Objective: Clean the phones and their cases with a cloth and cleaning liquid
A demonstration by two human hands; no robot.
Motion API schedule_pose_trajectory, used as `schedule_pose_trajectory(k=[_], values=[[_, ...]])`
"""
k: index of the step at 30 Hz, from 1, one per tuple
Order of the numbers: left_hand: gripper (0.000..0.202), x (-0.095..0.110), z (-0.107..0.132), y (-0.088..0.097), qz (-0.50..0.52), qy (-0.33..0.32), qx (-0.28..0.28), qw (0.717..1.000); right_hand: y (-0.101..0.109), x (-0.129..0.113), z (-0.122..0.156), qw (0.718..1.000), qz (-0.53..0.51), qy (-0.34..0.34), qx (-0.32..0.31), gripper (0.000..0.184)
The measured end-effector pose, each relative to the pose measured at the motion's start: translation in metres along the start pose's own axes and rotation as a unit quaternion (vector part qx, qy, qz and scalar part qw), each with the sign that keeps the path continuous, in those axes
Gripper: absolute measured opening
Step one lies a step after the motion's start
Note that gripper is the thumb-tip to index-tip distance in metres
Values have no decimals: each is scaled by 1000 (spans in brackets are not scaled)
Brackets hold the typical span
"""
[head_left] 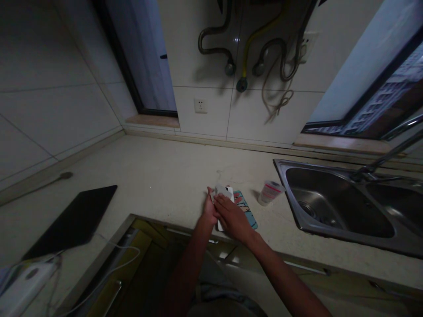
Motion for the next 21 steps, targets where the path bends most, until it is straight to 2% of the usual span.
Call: schedule_pose_trajectory(k=[4,6,7,9,11,12,13,14,17,19,21], values=[[84,-1,6,-12,13,32,-17,999,10,23,23,995,-71,-23,59,37],[85,-3,7,-14,17,41,-10,999,22,33,27,982,-148,-60,104,29],[84,-3,7,-14,16,40,-5,999,27,38,28,967,-203,-87,126,26],[80,-3,7,-10,9,30,7,999,34,47,24,921,-326,-142,157,27],[74,-2,7,-5,4,13,20,1000,35,52,15,877,-418,-174,161,32],[72,-1,7,-3,5,5,26,1000,35,53,9,869,-434,-178,157,34],[69,-1,7,0,8,-3,34,999,36,54,3,876,-422,-175,154,33],[68,-1,6,2,13,-9,44,999,38,54,-2,894,-385,-170,154,32],[66,0,4,9,23,-18,62,998,45,50,-11,955,-191,-148,173,31],[63,1,3,13,20,-28,65,997,47,41,-12,971,-87,-129,180,32],[62,1,2,16,16,-32,66,997,43,28,-10,984,-37,-73,156,33]])
Point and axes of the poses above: each hand's wrist, its own z-axis away from the middle knuckle, its own y-axis out of the back of the hand, x = y × z, the point moved 5 cm from there along -z, towards the middle knuckle, and after that the axes turned 15 degrees about -x, right-handed, at the moved point
